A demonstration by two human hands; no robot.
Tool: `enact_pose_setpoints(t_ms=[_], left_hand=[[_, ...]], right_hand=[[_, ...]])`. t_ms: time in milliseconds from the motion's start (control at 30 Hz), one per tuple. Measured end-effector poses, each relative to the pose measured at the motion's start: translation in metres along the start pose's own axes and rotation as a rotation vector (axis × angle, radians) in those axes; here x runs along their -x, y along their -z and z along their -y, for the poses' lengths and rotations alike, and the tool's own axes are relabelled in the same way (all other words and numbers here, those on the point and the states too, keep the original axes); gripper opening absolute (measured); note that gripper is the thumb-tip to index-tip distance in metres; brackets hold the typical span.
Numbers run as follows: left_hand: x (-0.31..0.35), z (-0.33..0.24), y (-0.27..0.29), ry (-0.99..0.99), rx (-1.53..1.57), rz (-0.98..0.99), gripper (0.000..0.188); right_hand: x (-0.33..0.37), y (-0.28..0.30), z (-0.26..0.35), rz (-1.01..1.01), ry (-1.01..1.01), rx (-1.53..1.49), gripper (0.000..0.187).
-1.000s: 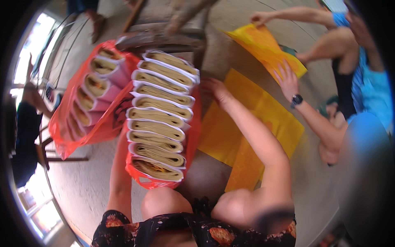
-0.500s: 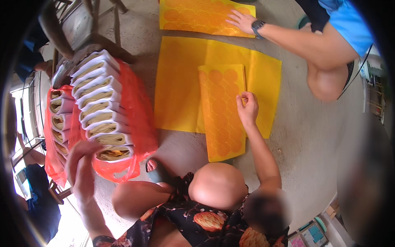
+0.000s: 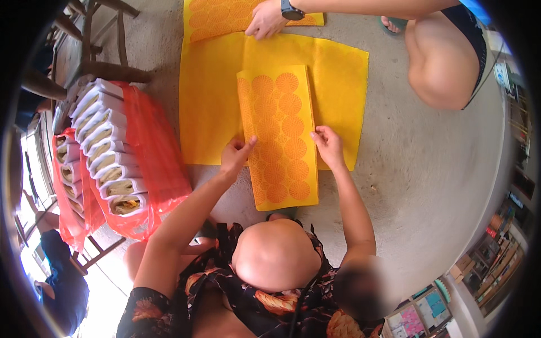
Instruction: The person folds yellow patterned papers by hand and places them into organized plastic bags.
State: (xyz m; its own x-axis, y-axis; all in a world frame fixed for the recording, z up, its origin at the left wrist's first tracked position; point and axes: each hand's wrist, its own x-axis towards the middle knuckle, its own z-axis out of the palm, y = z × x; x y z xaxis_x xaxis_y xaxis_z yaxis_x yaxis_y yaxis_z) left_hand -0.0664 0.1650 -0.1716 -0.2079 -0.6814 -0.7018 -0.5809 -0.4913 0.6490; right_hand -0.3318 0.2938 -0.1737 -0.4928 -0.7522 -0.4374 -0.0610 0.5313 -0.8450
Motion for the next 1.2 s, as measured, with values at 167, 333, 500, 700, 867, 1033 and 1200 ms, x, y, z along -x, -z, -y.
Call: enact_pose_setpoints(t_ms=[167,333,500,700,867,1033,1200], left_hand=[[0.000,-0.044,0.015,0.113,0.391,0.200,0.043],[-0.044,-0.036,0.020,-0.138,0.181,0.133,0.028],[-0.059,-0.049,0.022,0.096,0.295,0.095,0.023],[-0.075,-0.039,0.054,-0.040,-0.332,0.066,0.027],[-0.049,-0.083,0.062,-0.978,-0.228,0.035,0.033],[-0.083,-0.057,0.066,-0.125,0.428,0.224,0.086],[-0.068,-0.038,0.038,-0.363,0.085,-0.119,0.052]], right_hand=[[-0.016,0.002,0.006,-0.068,-0.061,-0.276,0.016],[-0.047,-0.002,0.028,-0.216,0.341,0.330,0.019],[-0.030,0.011,0.084,0.243,1.053,1.114,0.050],[-0.059,-0.011,0.065,0.524,1.068,0.780,0.051],[-0.068,-0.017,0.067,0.457,0.596,0.145,0.013],[-0.098,-0.033,0.053,0.362,-0.131,-0.059,0.035],[-0.107,-0.036,0.041,0.222,0.130,0.345,0.046]])
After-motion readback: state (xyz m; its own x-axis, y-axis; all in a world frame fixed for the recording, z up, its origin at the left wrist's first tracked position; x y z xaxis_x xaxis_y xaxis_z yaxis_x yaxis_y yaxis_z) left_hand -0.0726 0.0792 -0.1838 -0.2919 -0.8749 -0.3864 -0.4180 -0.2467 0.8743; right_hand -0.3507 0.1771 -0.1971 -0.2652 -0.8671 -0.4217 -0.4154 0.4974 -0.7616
